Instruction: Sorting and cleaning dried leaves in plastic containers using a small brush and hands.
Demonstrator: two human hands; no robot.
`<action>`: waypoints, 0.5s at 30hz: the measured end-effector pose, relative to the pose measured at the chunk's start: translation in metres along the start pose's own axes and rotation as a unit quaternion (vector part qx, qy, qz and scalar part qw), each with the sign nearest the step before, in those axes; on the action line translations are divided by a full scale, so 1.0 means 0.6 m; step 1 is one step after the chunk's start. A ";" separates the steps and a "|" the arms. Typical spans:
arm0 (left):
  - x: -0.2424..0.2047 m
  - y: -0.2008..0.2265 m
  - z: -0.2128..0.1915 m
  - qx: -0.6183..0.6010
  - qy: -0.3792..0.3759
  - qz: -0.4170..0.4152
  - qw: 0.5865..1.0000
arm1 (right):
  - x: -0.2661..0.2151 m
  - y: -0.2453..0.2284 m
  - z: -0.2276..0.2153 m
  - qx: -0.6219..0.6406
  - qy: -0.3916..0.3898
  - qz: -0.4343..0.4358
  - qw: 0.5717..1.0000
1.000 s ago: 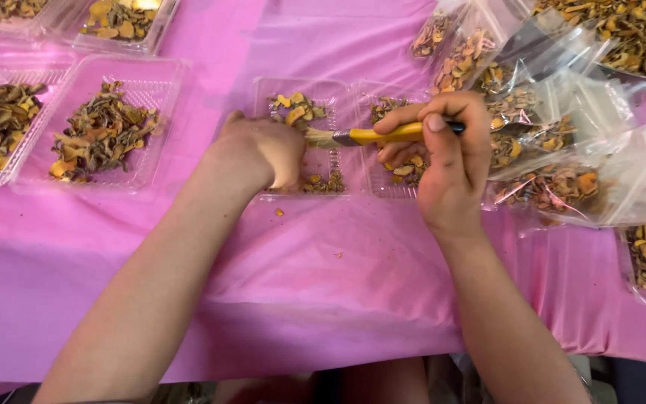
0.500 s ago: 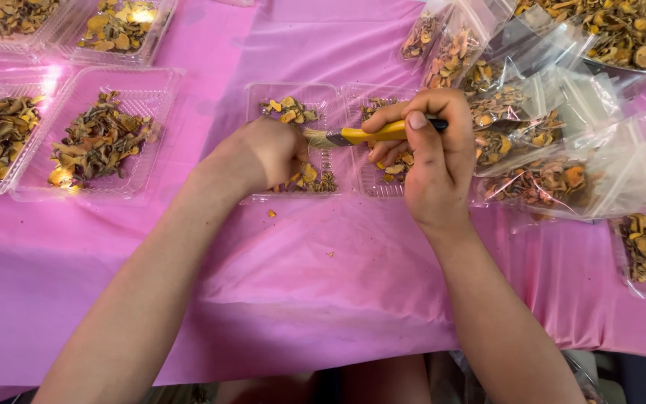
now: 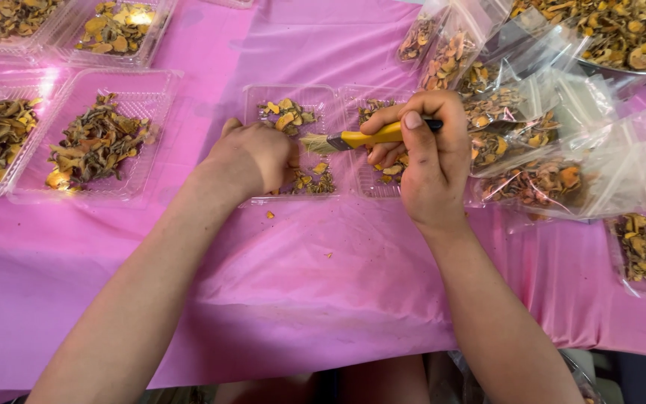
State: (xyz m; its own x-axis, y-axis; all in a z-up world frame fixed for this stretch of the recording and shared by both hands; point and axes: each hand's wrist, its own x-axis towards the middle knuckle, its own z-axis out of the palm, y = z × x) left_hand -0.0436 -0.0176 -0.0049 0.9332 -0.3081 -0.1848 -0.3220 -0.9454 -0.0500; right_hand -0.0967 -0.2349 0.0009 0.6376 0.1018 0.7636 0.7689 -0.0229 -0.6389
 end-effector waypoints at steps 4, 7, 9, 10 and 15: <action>0.015 -0.010 0.008 -0.046 0.030 0.011 0.998 | 0.001 -0.004 0.000 -0.004 0.008 0.005 1.000; 0.041 -0.028 0.013 -0.131 0.096 0.052 0.985 | 0.000 -0.010 0.000 -0.007 0.014 -0.002 1.000; 0.039 -0.025 -0.005 -0.194 0.096 0.043 0.975 | 0.004 -0.010 0.001 -0.015 0.034 -0.030 0.999; 0.038 -0.024 -0.015 -0.255 0.097 0.032 0.962 | 0.007 -0.010 0.002 -0.022 0.053 -0.059 0.997; 0.057 -0.034 0.007 -0.290 0.102 0.063 0.950 | 0.008 -0.016 0.006 -0.044 0.088 -0.077 0.992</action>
State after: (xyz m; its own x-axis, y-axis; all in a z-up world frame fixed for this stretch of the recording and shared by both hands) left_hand -0.0058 -0.0087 -0.0142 0.9239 -0.3801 0.0440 -0.3462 -0.7814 0.5191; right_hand -0.1014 -0.2304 0.0101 0.5048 -0.0647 0.8608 0.8539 -0.1090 -0.5089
